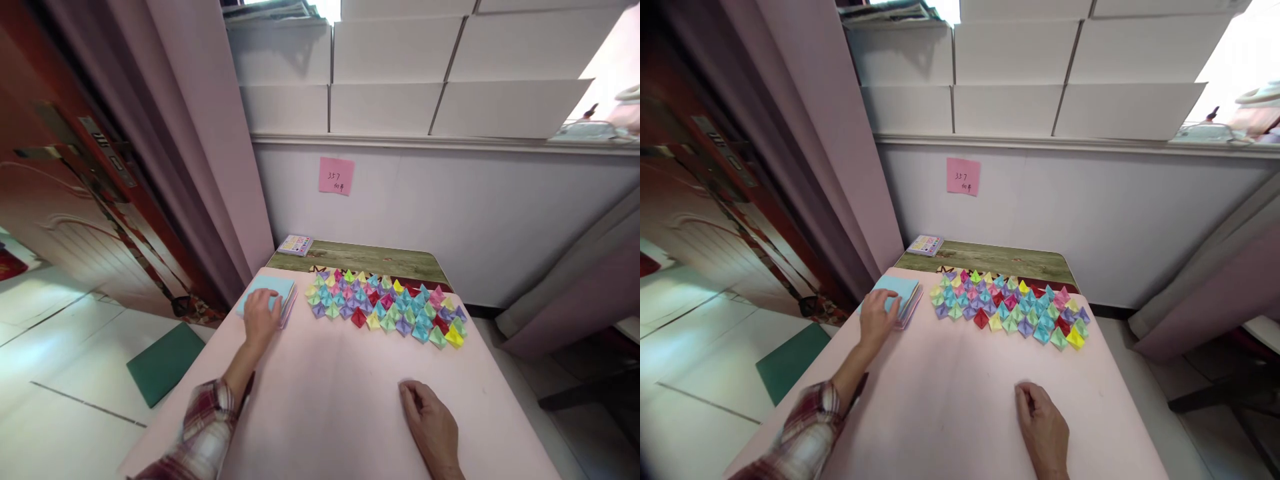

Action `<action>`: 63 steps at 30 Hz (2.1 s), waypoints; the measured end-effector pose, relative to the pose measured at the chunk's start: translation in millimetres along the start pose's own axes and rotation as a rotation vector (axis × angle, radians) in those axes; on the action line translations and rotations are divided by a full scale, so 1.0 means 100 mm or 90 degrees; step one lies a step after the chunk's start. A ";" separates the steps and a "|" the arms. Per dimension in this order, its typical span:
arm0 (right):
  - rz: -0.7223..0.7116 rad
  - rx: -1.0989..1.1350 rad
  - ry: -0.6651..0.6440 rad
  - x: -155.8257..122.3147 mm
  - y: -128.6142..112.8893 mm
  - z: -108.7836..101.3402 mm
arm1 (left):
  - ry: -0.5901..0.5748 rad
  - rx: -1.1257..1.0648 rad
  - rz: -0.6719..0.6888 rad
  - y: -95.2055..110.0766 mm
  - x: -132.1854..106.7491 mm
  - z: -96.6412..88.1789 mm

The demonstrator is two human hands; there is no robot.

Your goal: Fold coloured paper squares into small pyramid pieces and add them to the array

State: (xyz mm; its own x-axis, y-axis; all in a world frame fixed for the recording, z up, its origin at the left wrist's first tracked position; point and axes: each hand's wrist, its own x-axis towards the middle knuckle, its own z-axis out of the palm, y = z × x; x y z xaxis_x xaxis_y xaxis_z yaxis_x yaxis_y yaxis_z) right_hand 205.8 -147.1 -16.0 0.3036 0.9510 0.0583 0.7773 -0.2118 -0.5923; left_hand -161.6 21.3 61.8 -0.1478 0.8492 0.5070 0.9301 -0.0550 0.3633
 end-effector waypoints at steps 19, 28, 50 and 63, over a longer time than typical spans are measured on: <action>0.022 -0.029 -0.025 -0.05 0.04 0.00 | -0.334 0.106 -0.080 -0.21 0.03 0.01; 0.014 -0.026 -0.012 -0.05 0.02 -0.02 | -0.302 -0.028 -0.119 -0.38 0.02 -0.01; -0.063 -0.002 0.095 -0.11 0.08 0.10 | -0.278 -0.199 0.531 0.82 -1.39 0.28; -0.343 0.038 0.004 -0.12 -0.09 0.22 | -0.311 -0.388 0.278 0.83 -1.48 0.08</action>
State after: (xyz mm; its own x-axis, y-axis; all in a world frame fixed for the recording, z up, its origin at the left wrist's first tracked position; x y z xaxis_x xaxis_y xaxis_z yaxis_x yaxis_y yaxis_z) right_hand 182.9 -152.1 -28.7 -0.1256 0.9204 0.3703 0.7917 0.3179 -0.5217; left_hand -60.3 -104.6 10.9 0.4666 0.8084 0.3589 0.5089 -0.5773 0.6386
